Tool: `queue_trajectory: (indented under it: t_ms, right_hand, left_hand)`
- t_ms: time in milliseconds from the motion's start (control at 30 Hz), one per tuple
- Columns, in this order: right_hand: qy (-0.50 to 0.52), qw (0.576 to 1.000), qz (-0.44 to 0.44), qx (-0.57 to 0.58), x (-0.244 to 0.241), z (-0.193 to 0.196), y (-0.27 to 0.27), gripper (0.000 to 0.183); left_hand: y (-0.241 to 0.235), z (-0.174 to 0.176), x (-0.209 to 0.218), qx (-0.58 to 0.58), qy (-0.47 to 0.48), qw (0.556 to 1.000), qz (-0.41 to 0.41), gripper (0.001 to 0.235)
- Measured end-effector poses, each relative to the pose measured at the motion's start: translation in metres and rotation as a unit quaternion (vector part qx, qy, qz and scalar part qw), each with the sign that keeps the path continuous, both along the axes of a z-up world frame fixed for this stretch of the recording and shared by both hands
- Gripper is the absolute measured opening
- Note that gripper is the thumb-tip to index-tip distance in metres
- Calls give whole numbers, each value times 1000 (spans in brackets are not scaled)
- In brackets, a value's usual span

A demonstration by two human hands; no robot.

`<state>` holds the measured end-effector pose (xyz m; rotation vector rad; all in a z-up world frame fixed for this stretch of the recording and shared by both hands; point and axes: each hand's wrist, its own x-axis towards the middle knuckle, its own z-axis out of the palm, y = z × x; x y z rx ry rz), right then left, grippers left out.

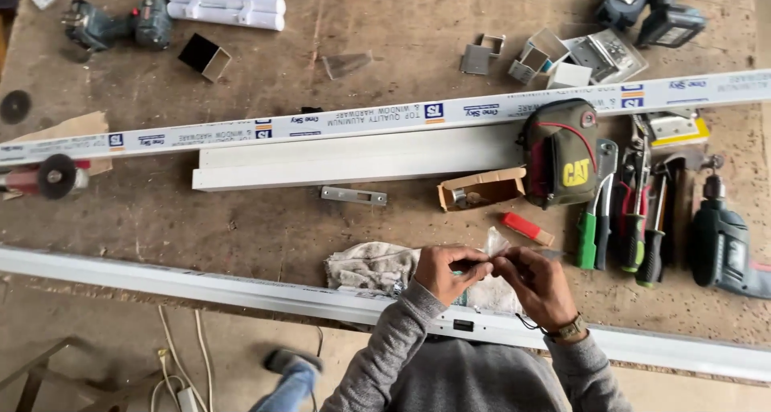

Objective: The person is filing the edges of a hole in an aluminum profile and then handling small hardware components for assembly.

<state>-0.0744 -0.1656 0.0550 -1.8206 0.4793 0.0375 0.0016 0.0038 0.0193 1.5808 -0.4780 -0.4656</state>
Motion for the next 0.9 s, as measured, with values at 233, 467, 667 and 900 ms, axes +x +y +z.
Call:
queue_trajectory:
  t_ms: [233,467,667,900]
  right_hand:
    - [-2,997,-10,72,-5,-12,-10,19]
    - [-48,994,29,90,-4,-2,-9,24]
    - [-63,993,78,54,-2,13,-5,28]
    - [-179,978,98,45,-11,-3,-3,21]
  left_hand:
    - [-11,-21,-8,46,-134,990,-14,11]
    - [-9,-3,0,-36,8,999,-39,13]
    - [-6,-5,-1,-106,76,991,-19,11]
    - [-5,23,0,-3,-87,995,54,11]
